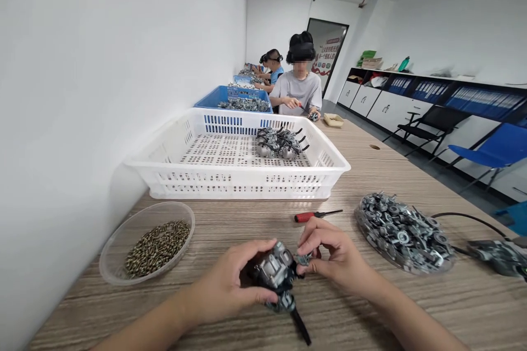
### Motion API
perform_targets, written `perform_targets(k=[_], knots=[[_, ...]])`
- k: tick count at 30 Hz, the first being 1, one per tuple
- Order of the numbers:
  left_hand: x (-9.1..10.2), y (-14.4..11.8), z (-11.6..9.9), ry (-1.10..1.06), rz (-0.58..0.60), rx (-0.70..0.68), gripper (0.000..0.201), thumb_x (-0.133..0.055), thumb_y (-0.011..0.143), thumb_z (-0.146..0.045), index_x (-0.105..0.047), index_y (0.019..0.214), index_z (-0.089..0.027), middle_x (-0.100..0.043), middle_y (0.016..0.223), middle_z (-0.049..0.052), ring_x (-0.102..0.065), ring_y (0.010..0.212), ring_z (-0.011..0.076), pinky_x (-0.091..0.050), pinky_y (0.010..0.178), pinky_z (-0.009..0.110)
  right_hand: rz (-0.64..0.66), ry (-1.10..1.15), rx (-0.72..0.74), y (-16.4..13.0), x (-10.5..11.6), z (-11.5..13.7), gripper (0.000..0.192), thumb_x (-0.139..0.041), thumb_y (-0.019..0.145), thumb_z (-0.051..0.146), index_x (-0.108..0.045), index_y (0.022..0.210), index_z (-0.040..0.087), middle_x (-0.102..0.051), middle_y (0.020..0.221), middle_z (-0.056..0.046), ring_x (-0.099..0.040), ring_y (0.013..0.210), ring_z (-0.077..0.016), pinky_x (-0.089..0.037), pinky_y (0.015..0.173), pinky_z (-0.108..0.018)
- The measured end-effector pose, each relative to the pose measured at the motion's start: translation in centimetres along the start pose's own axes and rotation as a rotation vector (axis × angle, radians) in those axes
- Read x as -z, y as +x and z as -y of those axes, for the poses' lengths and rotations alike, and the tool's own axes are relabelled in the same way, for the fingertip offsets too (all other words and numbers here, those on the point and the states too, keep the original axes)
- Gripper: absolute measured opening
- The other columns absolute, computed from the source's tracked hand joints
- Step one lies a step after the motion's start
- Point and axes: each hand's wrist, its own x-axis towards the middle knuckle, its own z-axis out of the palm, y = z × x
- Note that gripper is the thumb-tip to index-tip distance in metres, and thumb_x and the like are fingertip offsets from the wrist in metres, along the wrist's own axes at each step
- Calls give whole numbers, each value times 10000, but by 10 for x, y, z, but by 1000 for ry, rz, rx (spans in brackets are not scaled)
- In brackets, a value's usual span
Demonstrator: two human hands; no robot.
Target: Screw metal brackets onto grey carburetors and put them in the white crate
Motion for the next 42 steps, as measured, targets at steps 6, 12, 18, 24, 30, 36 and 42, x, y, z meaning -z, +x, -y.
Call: perform_targets(k=[6, 12, 18, 24, 30, 36, 42], knots=[[-4, -4, -8, 72, 123, -98, 906, -964, 887, -648, -638, 1661, -307, -831, 1430, 122, -802, 1260, 348, -608, 1191, 489, 92, 0, 42, -4, 1, 8, 235, -1036, 880, 249, -916, 1069, 323, -753, 1066, -33, -741, 931, -170, -632, 760, -263], [-9, -2, -3, 97, 40, -198, 881, -916, 919, -700, -636, 1655, -306, -841, 1325, 117, -780, 1158, 296, -626, 1105, 428, 125, -41, -8, -2, 3, 12, 262, -1020, 903, 297, -918, 1141, 332, -773, 1089, -48, -741, 891, -166, -639, 710, -244], [-12, -1, -2, 76, 31, -223, 884, -921, 914, -696, -638, 1653, -301, -830, 1376, 131, -765, 1177, 296, -595, 1166, 481, 134, -131, 61, -1, 4, 16, 292, -1017, 903, 326, -909, 1173, 352, -758, 1068, -33, -751, 899, -181, -650, 734, -278], [-12, -1, -6, 56, 39, -145, 892, -923, 908, -706, -641, 1659, -313, -831, 1378, 121, -756, 1190, 305, -600, 1156, 497, 153, -233, 65, -2, 3, 26, 217, -936, 995, 345, -900, 1209, 344, -758, 1109, -65, -765, 978, -226, -683, 820, -341], [-13, -1, -7, 65, 6, -142, 883, -925, 890, -727, -677, 1622, -299, -841, 1288, 109, -765, 1137, 302, -610, 1111, 467, 138, -314, 129, -1, 0, 31, 188, -881, 1045, 345, -883, 1232, 330, -763, 1120, -86, -782, 1020, -247, -692, 869, -369], [-14, -1, -7, 62, -3, -119, 920, -935, 866, -748, -682, 1614, -276, -839, 1268, 109, -756, 1116, 295, -610, 1093, 468, 143, -334, 160, -2, -3, 31, 212, -916, 1016, 336, -877, 1224, 330, -762, 1097, -66, -784, 978, -221, -678, 832, -322], [-13, 0, -4, 44, -5, -136, 908, -951, 876, -704, -664, 1634, -295, -826, 1369, 114, -757, 1192, 308, -593, 1142, 481, 56, -293, 136, -4, -8, 21, 344, -976, 957, 355, -847, 1275, 332, -778, 1090, -50, -751, 839, -191, -676, 768, -321]])
